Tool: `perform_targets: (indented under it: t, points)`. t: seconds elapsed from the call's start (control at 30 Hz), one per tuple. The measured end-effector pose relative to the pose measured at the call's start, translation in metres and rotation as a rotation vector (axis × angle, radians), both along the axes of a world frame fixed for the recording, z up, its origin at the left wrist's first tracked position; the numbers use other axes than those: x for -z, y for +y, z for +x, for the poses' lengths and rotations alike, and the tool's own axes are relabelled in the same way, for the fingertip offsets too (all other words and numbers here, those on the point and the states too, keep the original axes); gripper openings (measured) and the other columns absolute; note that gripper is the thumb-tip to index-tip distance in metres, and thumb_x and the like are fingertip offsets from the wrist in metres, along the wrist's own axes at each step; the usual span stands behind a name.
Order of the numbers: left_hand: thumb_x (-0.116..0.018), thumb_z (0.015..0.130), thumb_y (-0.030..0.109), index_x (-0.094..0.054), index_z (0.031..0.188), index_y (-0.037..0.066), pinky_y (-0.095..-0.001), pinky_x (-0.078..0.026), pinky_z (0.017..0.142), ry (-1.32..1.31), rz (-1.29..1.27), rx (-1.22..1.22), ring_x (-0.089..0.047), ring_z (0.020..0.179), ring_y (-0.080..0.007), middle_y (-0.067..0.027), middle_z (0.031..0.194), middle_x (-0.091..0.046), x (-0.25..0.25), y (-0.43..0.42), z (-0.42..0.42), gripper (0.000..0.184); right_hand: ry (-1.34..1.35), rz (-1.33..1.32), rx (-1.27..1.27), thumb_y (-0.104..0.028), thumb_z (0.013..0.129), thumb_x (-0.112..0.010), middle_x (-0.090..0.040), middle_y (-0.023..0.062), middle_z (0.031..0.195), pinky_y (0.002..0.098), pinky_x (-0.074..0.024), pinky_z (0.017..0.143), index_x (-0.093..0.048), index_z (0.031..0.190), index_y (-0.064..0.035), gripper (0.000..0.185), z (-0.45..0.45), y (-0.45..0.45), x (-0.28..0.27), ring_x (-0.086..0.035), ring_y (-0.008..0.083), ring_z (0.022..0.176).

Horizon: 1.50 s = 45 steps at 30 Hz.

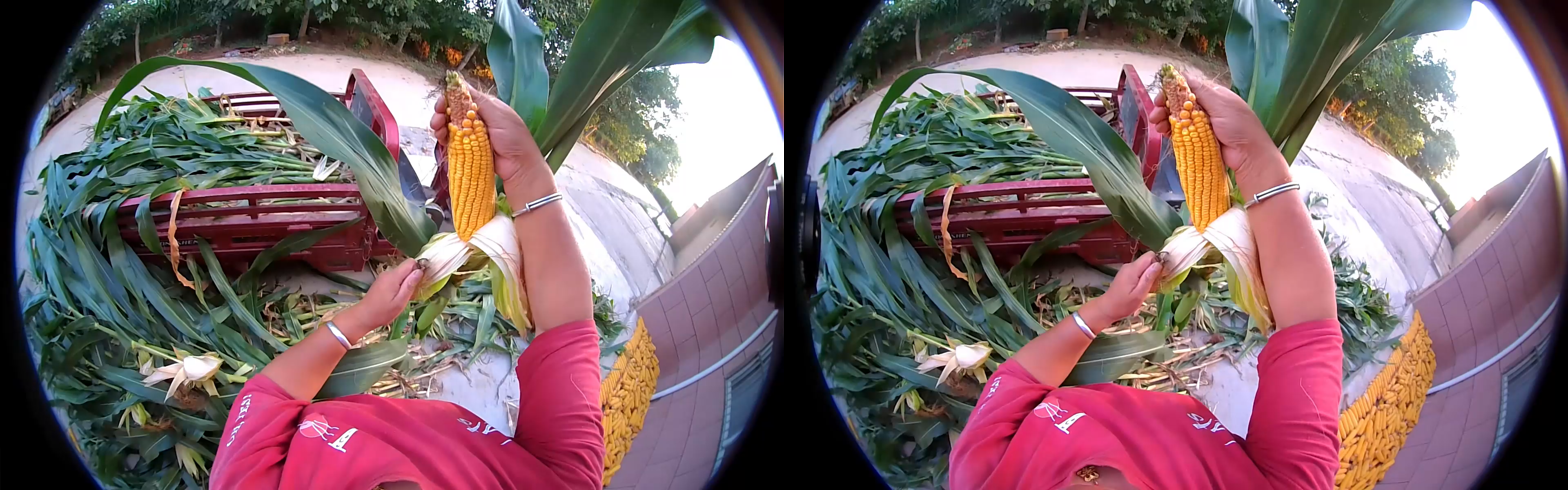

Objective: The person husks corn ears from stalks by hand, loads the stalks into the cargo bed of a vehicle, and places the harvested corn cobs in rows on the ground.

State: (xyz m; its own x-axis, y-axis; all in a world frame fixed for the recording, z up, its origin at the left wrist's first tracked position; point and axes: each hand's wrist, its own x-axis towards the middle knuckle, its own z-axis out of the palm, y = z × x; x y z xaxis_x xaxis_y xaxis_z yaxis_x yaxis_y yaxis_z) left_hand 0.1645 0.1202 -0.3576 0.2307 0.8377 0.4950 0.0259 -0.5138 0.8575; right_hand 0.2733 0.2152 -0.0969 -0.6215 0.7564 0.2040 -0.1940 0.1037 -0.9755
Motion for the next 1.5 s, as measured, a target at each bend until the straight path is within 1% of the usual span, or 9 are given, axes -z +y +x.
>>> perform_targets:
  t: [0.37, 0.43, 0.6, 0.97, 1.3, 1.37, 1.4, 1.43, 1.5]
  points:
    - [-0.04, 0.102, 0.025, -0.047, 0.093, 0.006, -0.0211, -0.035, 0.051, -0.219, -0.265, 0.114, -0.042, 0.06, -0.0058, 0.0015, 0.073, -0.047, -0.078, -0.004, -0.038, 0.023, 0.37, -0.11, 0.3, -0.025, 0.099, -0.046, -0.066, 0.0127, 0.081, 0.0367, -0.0546, 0.063, -0.057, 0.096, 0.0012, 0.028, 0.014, 0.007, 0.011, -0.065, 0.0239, 0.067]
    - [-0.044, 0.1, 0.023, -0.05, 0.117, 0.002, -0.0233, -0.044, 0.07, -0.138, -0.165, -0.02, -0.054, 0.081, -0.0098, -0.0025, 0.089, -0.056, -0.098, -0.001, -0.041, 0.028, 0.443, -0.119, 0.286, -0.024, 0.099, -0.046, -0.065, 0.013, 0.082, 0.0376, -0.0543, 0.069, -0.057, 0.093, 0.0015, 0.028, 0.011, -0.002, 0.013, -0.065, 0.025, 0.073]
    - [-0.043, 0.1, 0.029, -0.045, 0.128, -0.001, -0.0275, -0.041, 0.094, -0.282, 0.207, -0.123, -0.052, 0.112, -0.0137, -0.0078, 0.116, -0.058, -0.17, 0.025, -0.032, 0.041, 0.553, -0.041, 0.409, -0.026, 0.098, -0.049, -0.054, 0.0042, 0.068, 0.0293, -0.0447, 0.058, -0.053, 0.081, -0.006, 0.026, 0.016, 0.005, 0.02, -0.052, 0.0151, 0.059]
    - [-0.039, 0.1, 0.04, -0.048, 0.124, 0.0, -0.0348, -0.046, 0.094, -1.039, -0.016, 0.733, -0.059, 0.103, -0.0196, -0.0117, 0.111, -0.061, -0.188, 0.06, 0.005, 0.048, 0.584, 0.17, 0.502, -0.019, 0.095, -0.055, -0.042, -0.004, 0.066, 0.0226, -0.0369, 0.055, -0.047, 0.072, -0.013, 0.025, 0.003, -0.024, 0.019, -0.038, 0.0051, 0.057]
    - [-0.039, 0.102, 0.026, -0.051, 0.118, 0.006, -0.0315, -0.047, 0.088, -1.263, -0.127, 0.591, -0.058, 0.093, -0.0142, -0.0058, 0.103, -0.06, -0.176, 0.07, 0.014, 0.029, 0.588, 0.113, 0.354, -0.018, 0.096, -0.052, -0.034, -0.0041, 0.065, 0.0228, -0.0304, 0.055, -0.042, 0.076, -0.012, 0.023, 0.005, -0.039, 0.016, -0.033, 0.0059, 0.057]
    - [-0.037, 0.103, 0.027, -0.051, 0.105, 0.006, -0.0296, -0.046, 0.076, -1.295, 0.181, 1.069, -0.055, 0.081, -0.013, -0.003, 0.089, -0.058, -0.144, 0.119, 0.016, 0.025, 0.573, 0.123, 0.371, -0.018, 0.097, -0.051, -0.032, -0.0046, 0.063, 0.0235, -0.029, 0.053, -0.042, 0.074, -0.0117, 0.025, 0.005, -0.035, 0.017, -0.031, 0.006, 0.056]
    - [-0.037, 0.102, 0.027, -0.047, 0.091, 0.006, -0.0289, -0.043, 0.068, -1.347, -0.298, 0.434, -0.049, 0.072, -0.014, -0.0017, 0.079, -0.052, -0.175, 0.066, 0.008, 0.026, 0.577, 0.143, 0.384, -0.018, 0.097, -0.051, -0.033, -0.0044, 0.063, 0.023, -0.0294, 0.053, -0.043, 0.074, -0.0115, 0.025, 0.008, -0.032, 0.017, -0.031, 0.0058, 0.056]
    - [-0.037, 0.102, 0.027, -0.047, 0.091, 0.006, -0.0289, -0.043, 0.068, -1.348, -0.304, 0.432, -0.049, 0.072, -0.014, -0.0017, 0.079, -0.052, -0.167, 0.063, 0.0, 0.026, 0.584, 0.165, 0.399, -0.018, 0.097, -0.05, -0.034, -0.0041, 0.064, 0.0226, -0.0298, 0.054, -0.043, 0.075, -0.0113, 0.025, 0.009, -0.029, 0.017, -0.032, 0.0057, 0.056]
    - [-0.041, 0.1, 0.025, -0.051, 0.093, 0.007, -0.035, -0.046, 0.062, -0.534, -0.07, 0.028, -0.057, 0.066, -0.0178, -0.0028, 0.074, -0.059, -0.138, 0.067, 0.0, 0.022, 0.623, 0.132, 0.394, -0.016, 0.096, -0.053, -0.04, -0.0037, 0.067, 0.0206, -0.0328, 0.054, -0.046, 0.078, -0.0109, 0.02, 0.011, -0.029, 0.015, -0.036, 0.0052, 0.058]
